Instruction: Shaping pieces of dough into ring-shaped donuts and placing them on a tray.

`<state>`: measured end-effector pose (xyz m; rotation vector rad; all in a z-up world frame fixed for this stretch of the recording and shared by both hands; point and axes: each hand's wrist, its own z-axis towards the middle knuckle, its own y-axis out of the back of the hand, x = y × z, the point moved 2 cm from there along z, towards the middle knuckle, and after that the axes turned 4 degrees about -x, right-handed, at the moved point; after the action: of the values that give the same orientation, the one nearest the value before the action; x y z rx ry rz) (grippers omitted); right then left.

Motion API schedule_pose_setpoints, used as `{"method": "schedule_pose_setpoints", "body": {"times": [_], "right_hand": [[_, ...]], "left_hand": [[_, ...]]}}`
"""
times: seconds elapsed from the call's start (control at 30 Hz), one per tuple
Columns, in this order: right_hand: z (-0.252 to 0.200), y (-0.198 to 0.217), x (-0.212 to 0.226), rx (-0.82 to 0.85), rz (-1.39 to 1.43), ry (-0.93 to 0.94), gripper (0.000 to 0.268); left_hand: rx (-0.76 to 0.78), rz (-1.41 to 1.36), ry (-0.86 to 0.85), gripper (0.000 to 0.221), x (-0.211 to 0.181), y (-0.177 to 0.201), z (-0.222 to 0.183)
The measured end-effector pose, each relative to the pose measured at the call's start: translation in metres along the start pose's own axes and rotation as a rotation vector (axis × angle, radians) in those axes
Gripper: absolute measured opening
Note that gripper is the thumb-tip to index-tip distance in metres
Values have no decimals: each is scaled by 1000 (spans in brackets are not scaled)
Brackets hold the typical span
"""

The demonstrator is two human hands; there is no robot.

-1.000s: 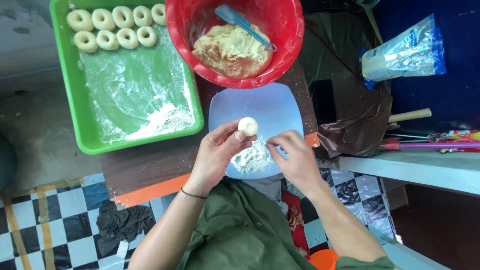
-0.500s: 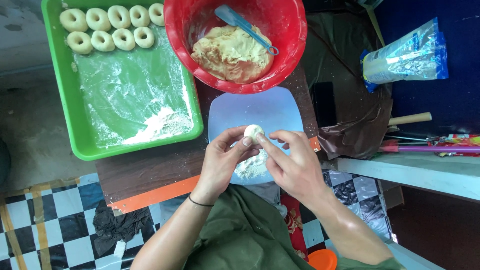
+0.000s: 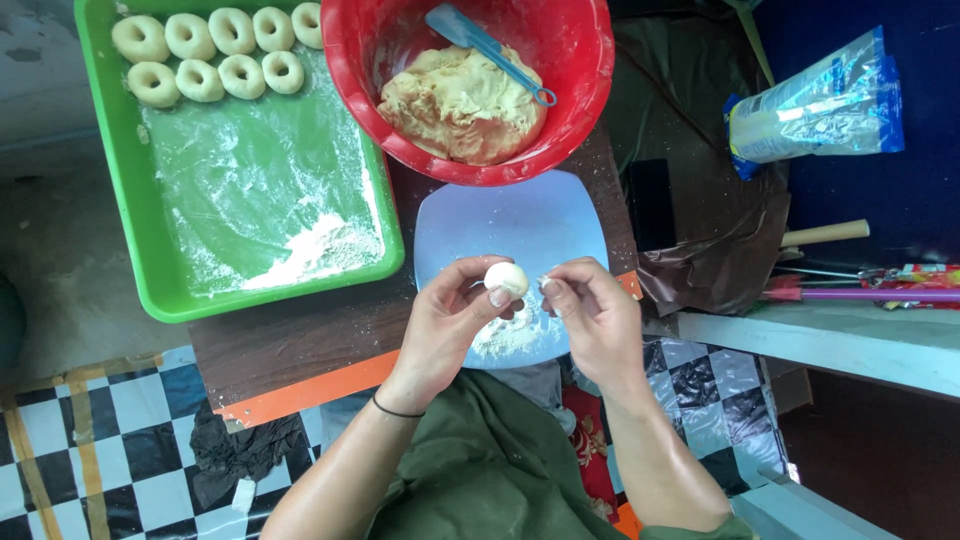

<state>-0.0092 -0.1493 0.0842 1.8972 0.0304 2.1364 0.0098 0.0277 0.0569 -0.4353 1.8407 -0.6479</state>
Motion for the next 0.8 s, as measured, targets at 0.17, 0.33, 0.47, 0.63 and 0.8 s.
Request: {"method": "schedule_pose_setpoints", "body": {"times": [0.17,0.33,0.47,0.63,0.8], "right_hand": [[0,-10,7,95,116,-40,18],[-7,-10,14,197,129,-107,34],[-11,-13,2,212,116,-132,38],[-14,-11,-10,147,145,-228,27],[-17,-15,-14,94,164,-264,26]], "left_hand": [[88,162,-109,37,-12,-12,-3],[45,274,-182,40,-10,-5,-2],[43,377,-185,39,-15,-7,-3],[116,374,-161,38,-14,-4,-5],[142,468,-213,35,-15,-4,-8]]}}
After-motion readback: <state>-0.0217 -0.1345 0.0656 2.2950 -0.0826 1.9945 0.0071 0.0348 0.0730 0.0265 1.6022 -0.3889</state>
